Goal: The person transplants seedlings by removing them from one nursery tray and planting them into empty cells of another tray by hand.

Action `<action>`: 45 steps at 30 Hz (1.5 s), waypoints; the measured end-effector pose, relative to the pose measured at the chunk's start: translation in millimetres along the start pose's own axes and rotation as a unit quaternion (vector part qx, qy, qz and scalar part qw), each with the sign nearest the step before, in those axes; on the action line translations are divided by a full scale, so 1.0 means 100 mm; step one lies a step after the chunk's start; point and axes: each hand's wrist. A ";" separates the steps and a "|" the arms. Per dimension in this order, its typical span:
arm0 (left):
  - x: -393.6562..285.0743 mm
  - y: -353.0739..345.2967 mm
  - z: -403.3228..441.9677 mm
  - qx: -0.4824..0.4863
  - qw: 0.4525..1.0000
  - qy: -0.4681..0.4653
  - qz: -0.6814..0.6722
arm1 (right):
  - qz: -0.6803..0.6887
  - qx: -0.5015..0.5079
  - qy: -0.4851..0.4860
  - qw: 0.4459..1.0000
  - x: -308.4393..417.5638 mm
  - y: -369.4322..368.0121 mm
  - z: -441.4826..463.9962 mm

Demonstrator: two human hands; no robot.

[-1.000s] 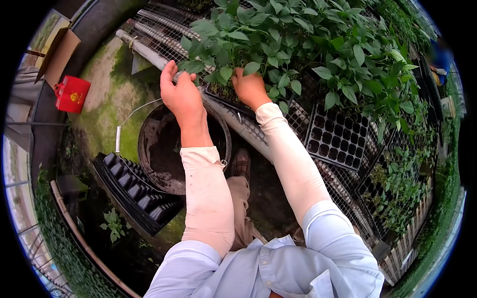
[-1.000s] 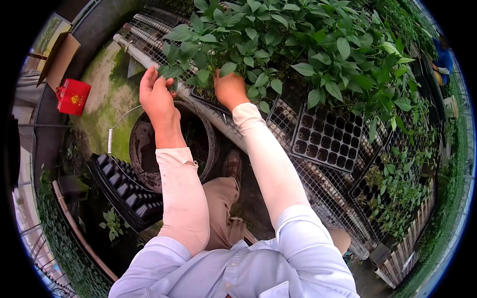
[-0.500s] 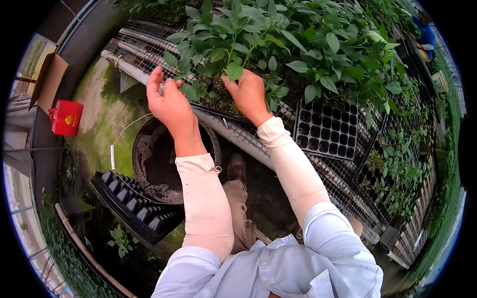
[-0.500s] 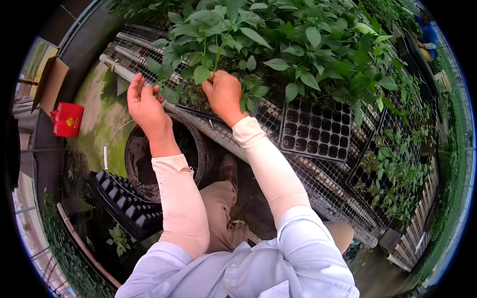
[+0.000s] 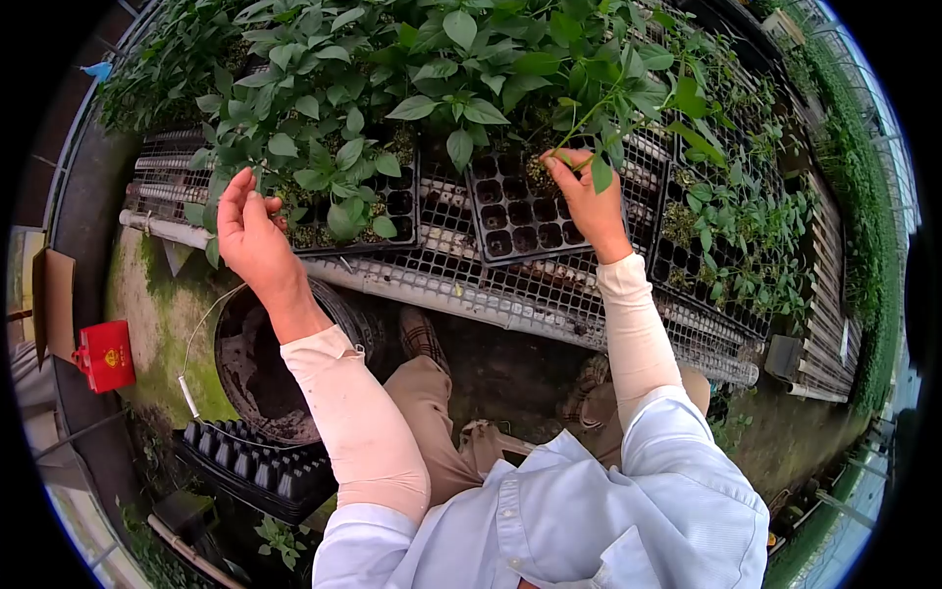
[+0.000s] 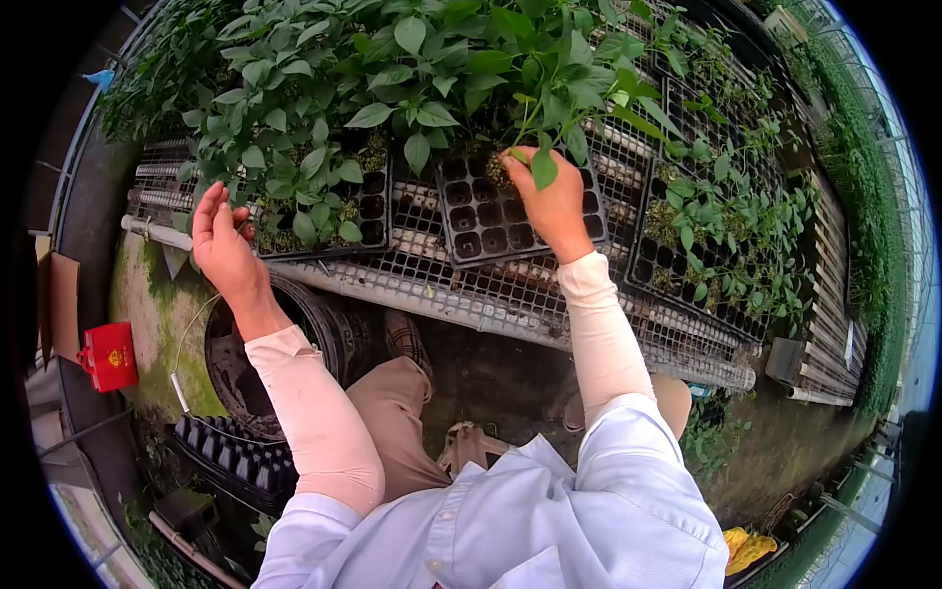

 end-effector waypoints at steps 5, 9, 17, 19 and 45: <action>0.06 -0.13 -0.04 0.024 1.000 0.013 0.007 | 0.006 0.008 0.034 0.999 -0.20 -0.18 0.23; 0.12 -0.23 -0.07 0.042 0.999 0.027 0.016 | 0.088 0.025 0.014 0.996 -0.31 -0.54 0.35; 0.19 -0.38 -0.16 0.112 0.992 0.050 0.038 | -0.131 0.137 0.112 0.975 -0.31 -0.84 0.43; 0.21 -0.41 -0.19 0.150 0.986 0.063 0.045 | -0.122 0.133 0.097 0.979 -0.38 -0.92 0.41; 0.34 -0.72 -0.62 0.478 0.791 0.073 0.374 | -0.336 0.089 0.076 0.935 -0.51 -0.78 0.23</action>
Point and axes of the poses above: each hand's wrist, its own z-axis towards the middle knuckle, its own y-axis out of the back of the hand, x = y × z, and after that the axes turned 12 degrees about -z, right-handed
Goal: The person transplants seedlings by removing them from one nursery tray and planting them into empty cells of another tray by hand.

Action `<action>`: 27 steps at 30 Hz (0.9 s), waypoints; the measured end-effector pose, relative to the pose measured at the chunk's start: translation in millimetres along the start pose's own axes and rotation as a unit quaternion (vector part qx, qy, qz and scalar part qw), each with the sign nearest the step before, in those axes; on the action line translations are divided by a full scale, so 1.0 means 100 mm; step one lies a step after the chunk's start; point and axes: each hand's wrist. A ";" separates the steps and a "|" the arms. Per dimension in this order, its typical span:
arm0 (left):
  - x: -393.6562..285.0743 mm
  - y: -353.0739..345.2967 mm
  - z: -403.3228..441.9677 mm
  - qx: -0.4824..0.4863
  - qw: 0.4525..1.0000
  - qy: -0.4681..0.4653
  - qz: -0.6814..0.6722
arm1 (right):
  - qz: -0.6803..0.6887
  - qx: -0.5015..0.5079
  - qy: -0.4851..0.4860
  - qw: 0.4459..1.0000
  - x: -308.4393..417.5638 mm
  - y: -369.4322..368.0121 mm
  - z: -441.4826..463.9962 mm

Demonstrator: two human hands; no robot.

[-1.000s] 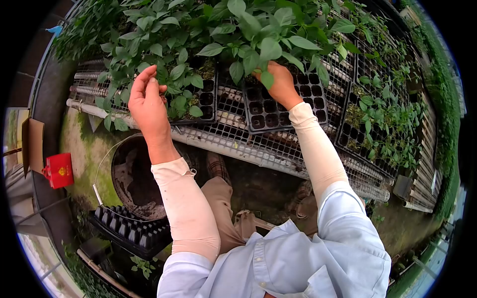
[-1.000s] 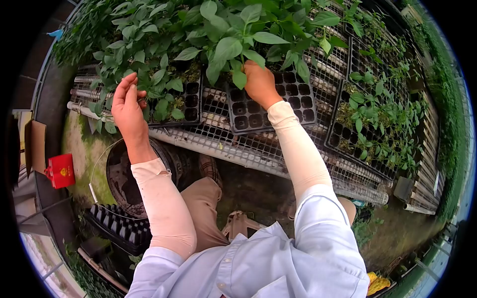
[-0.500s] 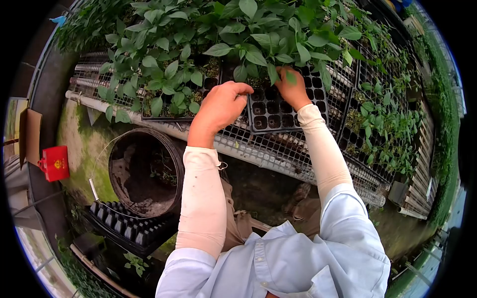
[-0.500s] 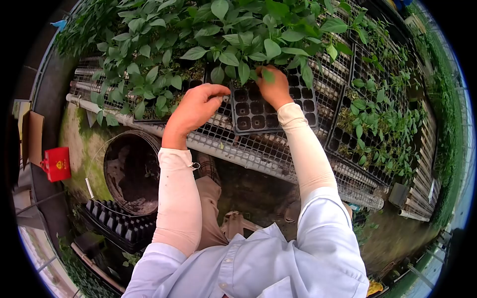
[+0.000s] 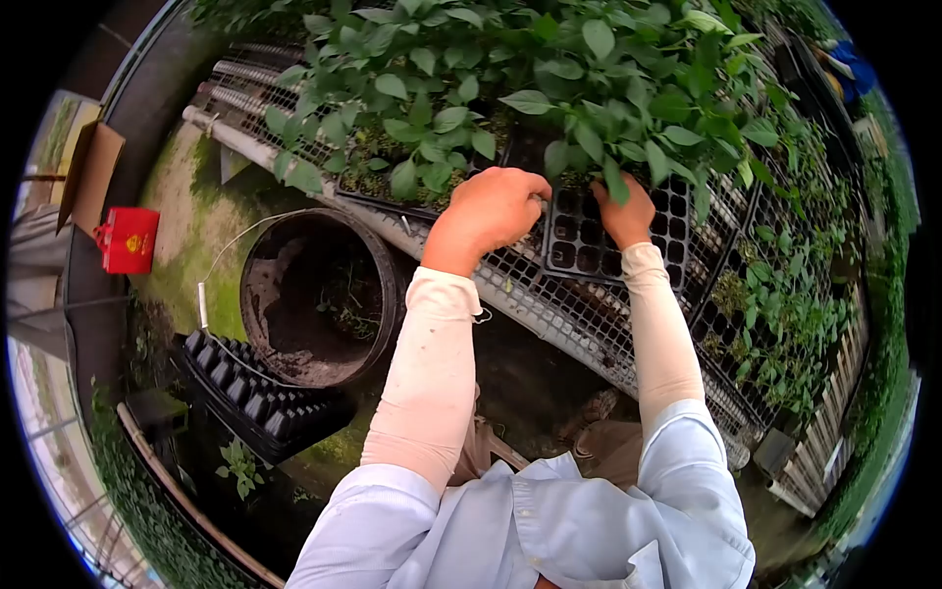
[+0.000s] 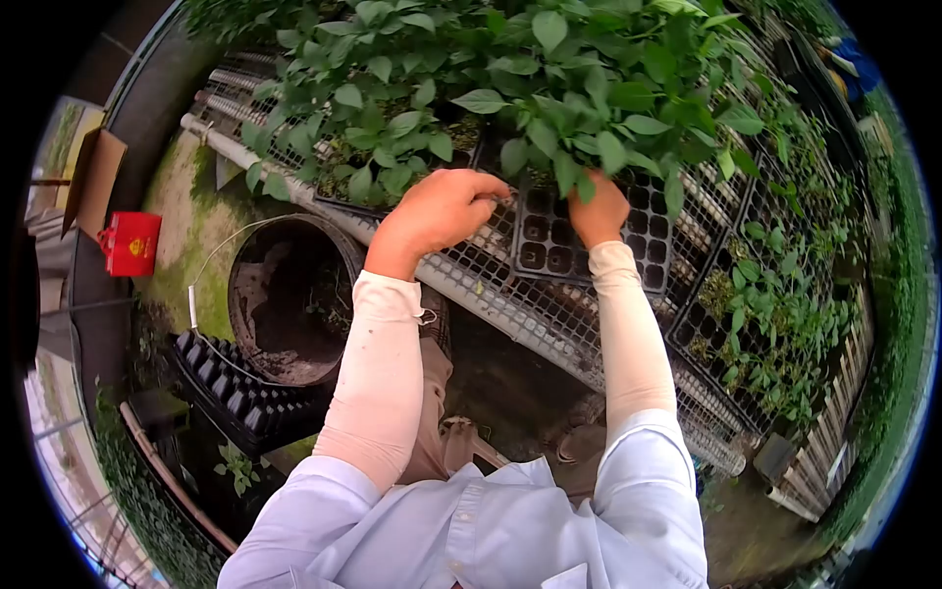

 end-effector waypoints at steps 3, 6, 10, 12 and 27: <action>0.15 0.28 -0.11 -0.126 0.989 -0.055 -0.049 | 0.107 -0.030 -0.087 0.990 0.12 0.15 -0.21; 0.27 0.62 -0.21 -0.342 0.920 -0.049 -0.185 | 0.277 0.020 -0.108 0.954 0.56 0.33 -0.57; 0.54 1.04 -0.45 -0.602 0.739 -0.079 -0.291 | 0.401 0.090 0.109 0.905 1.55 0.54 -0.97; 0.70 1.22 -0.59 -0.657 0.663 -0.104 -0.343 | 0.444 0.138 0.159 0.871 2.04 0.55 -1.00; 0.98 1.31 -0.61 -0.627 0.593 -0.141 -0.485 | 0.264 0.045 0.143 0.953 3.83 -0.28 0.09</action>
Point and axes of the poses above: each hand's wrist, its own z-axis towards the middle knuckle, its own y-axis out of the back of the hand, x = y × z, and after that the axes turned 12 degrees about -z, right-handed
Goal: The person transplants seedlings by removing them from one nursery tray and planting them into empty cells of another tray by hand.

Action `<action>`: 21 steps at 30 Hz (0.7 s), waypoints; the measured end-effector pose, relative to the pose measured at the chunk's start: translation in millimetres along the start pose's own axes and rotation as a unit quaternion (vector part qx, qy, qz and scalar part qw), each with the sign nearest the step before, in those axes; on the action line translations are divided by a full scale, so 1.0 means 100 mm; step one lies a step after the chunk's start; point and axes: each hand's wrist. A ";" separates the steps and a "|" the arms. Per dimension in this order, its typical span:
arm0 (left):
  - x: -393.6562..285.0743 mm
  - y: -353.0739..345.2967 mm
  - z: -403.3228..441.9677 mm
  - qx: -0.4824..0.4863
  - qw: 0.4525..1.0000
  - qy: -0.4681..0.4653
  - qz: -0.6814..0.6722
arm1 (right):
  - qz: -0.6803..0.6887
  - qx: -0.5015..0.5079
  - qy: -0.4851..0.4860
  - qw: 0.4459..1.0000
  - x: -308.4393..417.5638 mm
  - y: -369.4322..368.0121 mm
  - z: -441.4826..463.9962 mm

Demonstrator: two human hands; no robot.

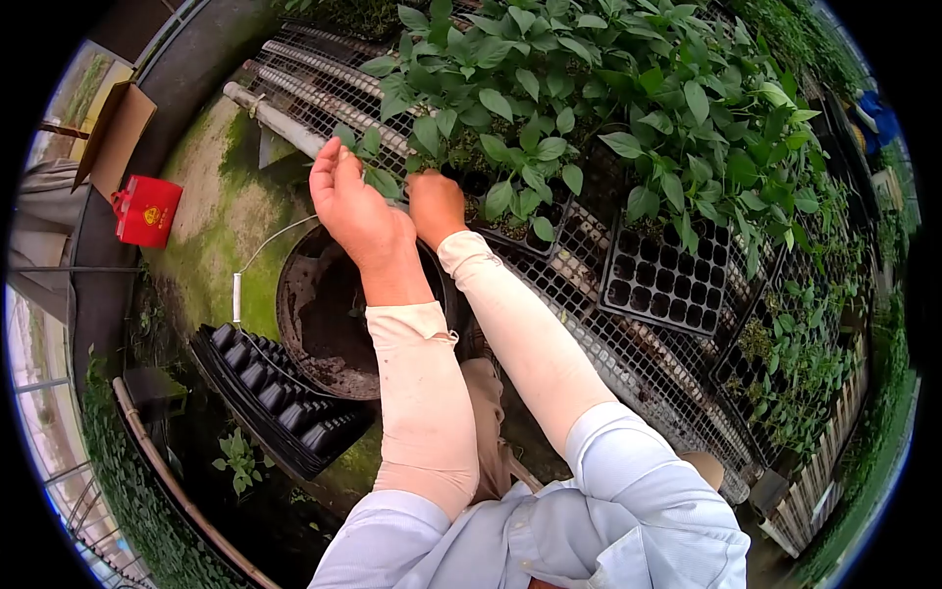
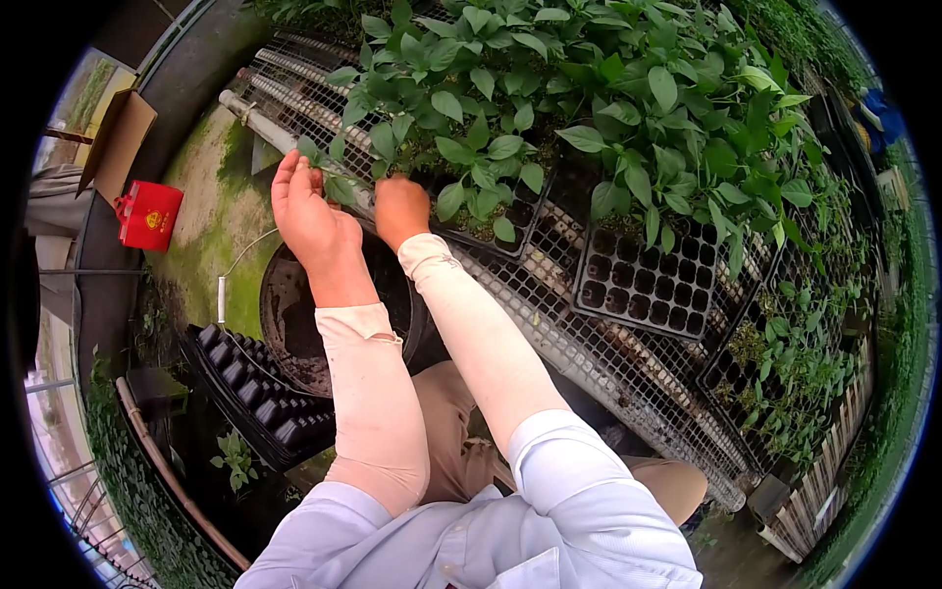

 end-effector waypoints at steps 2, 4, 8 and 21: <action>-0.10 -0.11 -0.06 -0.047 0.999 0.022 -0.003 | 0.091 -0.086 0.054 0.991 -0.05 0.14 -0.08; -0.16 -0.09 -0.05 -0.050 0.997 0.029 0.058 | 0.231 -0.100 0.025 0.968 -0.03 0.36 -0.23; -0.15 -0.11 -0.07 -0.037 0.995 0.045 0.087 | 0.316 0.014 -0.078 0.945 -0.28 1.12 -0.83; 0.10 -0.35 -0.40 0.033 0.987 0.112 0.111 | -0.069 -0.222 -0.273 0.934 -2.68 2.38 -1.66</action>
Point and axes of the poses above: each hand's wrist, its own z-axis towards the middle knuckle, its own y-axis out of the back of the hand, x = y × z, and after that the axes turned 12 degrees about -z, right-handed
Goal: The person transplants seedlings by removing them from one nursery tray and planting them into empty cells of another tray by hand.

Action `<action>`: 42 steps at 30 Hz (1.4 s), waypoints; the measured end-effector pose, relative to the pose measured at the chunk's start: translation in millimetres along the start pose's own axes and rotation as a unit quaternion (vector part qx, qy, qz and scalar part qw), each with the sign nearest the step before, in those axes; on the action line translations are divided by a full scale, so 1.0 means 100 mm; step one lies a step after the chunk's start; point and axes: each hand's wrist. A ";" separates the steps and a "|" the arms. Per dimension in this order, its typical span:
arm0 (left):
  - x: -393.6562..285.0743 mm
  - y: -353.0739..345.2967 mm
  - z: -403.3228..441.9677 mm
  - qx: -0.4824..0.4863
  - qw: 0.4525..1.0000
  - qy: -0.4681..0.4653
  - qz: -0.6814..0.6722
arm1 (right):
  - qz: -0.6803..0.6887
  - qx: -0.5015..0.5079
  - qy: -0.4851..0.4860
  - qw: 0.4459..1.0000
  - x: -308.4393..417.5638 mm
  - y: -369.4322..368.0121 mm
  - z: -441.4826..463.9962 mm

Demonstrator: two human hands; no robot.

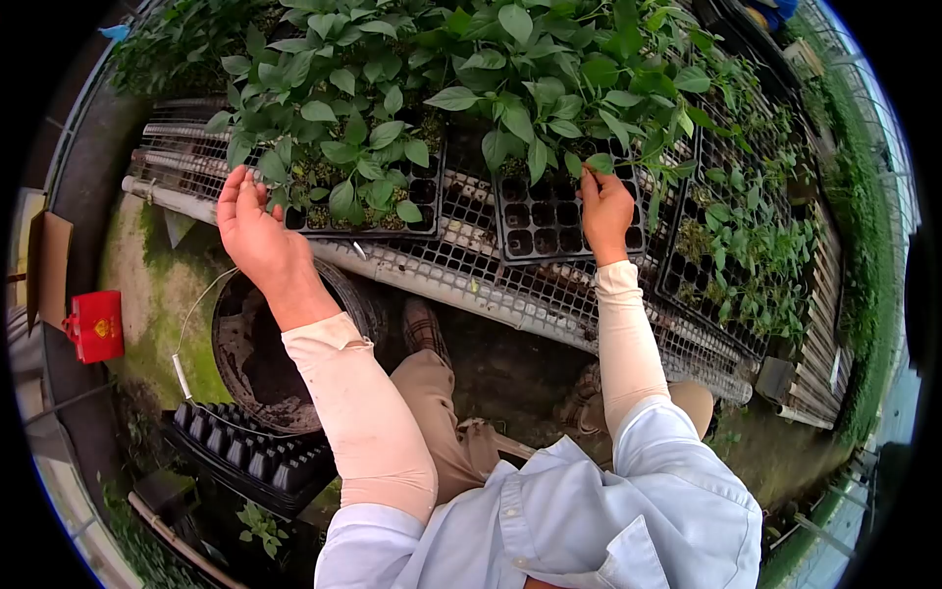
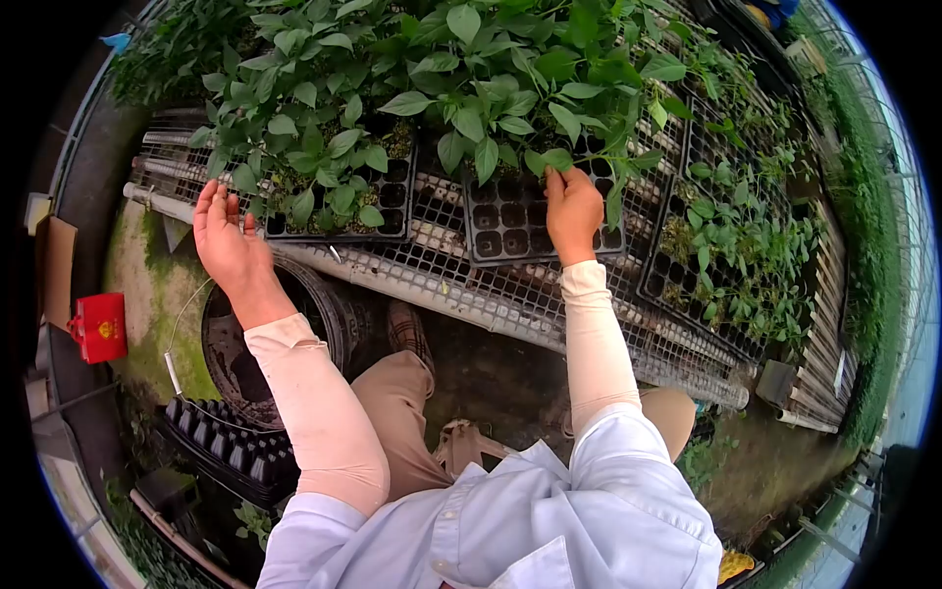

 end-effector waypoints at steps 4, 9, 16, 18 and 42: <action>0.05 -0.13 -0.08 0.011 1.000 0.002 0.003 | 0.061 0.030 0.000 0.998 -0.09 -0.20 0.22; 0.14 -0.16 -0.09 0.031 1.000 0.001 0.004 | -0.172 -0.021 0.129 0.976 -0.41 -0.48 0.29; 0.15 0.05 0.10 0.002 1.000 -0.014 -0.009 | -0.157 -0.005 0.141 0.977 -0.50 -0.62 0.38; 0.15 0.12 0.15 -0.016 0.999 -0.020 -0.046 | -0.143 0.060 0.143 0.977 -0.61 -0.64 0.43; 0.36 0.28 0.42 0.083 0.936 -0.130 0.315 | 0.052 0.202 0.165 0.964 2.86 -2.09 -0.06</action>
Point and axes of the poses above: each hand's wrist, its own z-axis towards the middle knuckle, its own y-axis out of the back of the hand, x = y × z, and after that the axes turned 12 degrees about -z, right-handed
